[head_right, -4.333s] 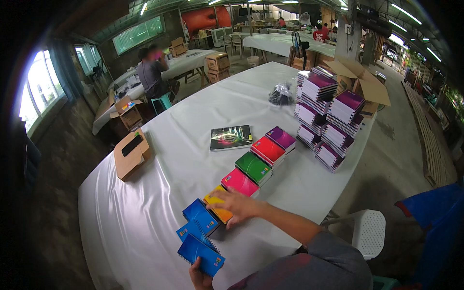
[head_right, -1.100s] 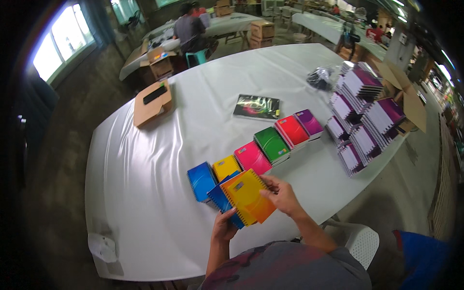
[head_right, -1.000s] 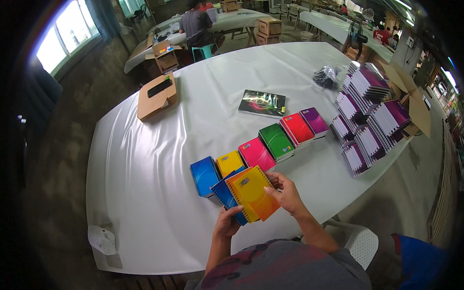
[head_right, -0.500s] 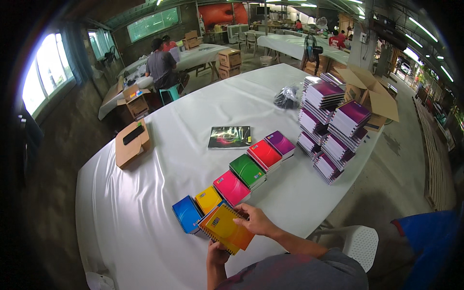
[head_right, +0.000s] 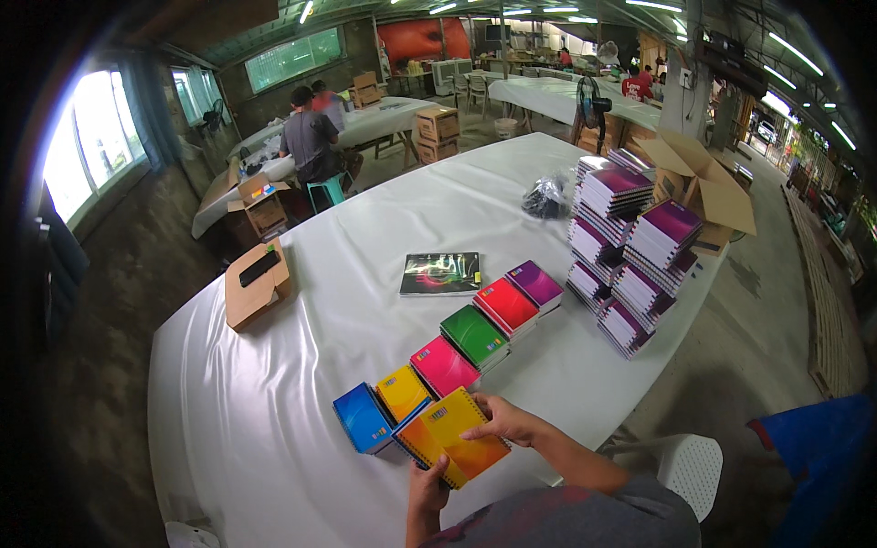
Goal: The person repeatedly picks up small spiral-bound notebooks from a table, briefly opens them, and places them into color-matched stacks. The person handles notebooks of various colors, including blue, yellow, pink, green, red, and purple, and arranges them into neat piles on a white-covered table.
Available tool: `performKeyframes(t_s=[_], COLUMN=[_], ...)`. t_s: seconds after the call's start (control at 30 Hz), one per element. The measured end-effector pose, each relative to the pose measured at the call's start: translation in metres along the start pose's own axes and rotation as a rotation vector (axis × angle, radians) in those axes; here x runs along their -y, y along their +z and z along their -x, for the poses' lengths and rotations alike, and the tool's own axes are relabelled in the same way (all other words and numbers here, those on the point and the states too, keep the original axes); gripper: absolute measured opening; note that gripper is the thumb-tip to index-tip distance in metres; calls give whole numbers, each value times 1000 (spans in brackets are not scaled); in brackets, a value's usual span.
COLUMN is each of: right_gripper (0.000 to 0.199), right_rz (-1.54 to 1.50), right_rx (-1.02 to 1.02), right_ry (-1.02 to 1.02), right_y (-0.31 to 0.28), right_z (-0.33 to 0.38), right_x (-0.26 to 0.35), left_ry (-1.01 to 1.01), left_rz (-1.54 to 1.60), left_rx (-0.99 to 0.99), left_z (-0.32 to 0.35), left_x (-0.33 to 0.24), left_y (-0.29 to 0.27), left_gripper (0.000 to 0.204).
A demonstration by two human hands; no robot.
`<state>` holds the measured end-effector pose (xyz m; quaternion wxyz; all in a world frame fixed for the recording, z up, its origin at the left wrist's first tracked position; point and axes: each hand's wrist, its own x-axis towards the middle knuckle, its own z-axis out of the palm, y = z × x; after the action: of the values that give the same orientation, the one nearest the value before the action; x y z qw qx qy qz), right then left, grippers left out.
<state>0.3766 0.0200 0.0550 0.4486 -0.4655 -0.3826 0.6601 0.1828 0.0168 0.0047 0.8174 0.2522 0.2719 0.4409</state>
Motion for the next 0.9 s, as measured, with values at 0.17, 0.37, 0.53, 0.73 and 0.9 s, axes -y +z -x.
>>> performKeyframes(t_s=[0.17,0.37,0.53,0.73,0.9], right_gripper=[42,40,41,24,21], right_rz=[-97,-25,811,1670,1689], right_rx=[-37,-24,607,1231,1272], right_ry=[91,-12,-195,-236,-395], right_y=[-2,-36,-20,84,104], right_z=[4,8,-5,-23,-20], right_x=[-27,-5,90,41,-16], left_ry=[-13,-161,-478,-688,-607], left_rz=[76,-21,31,288,209], left_rx=[-31,-80,177,213,112], left_z=[-1,4,5,18,55], left_x=[15,-5,-9,0,8], left_y=[-4,-5,-19,-7,-19], left_gripper=[46,48,50,53,53])
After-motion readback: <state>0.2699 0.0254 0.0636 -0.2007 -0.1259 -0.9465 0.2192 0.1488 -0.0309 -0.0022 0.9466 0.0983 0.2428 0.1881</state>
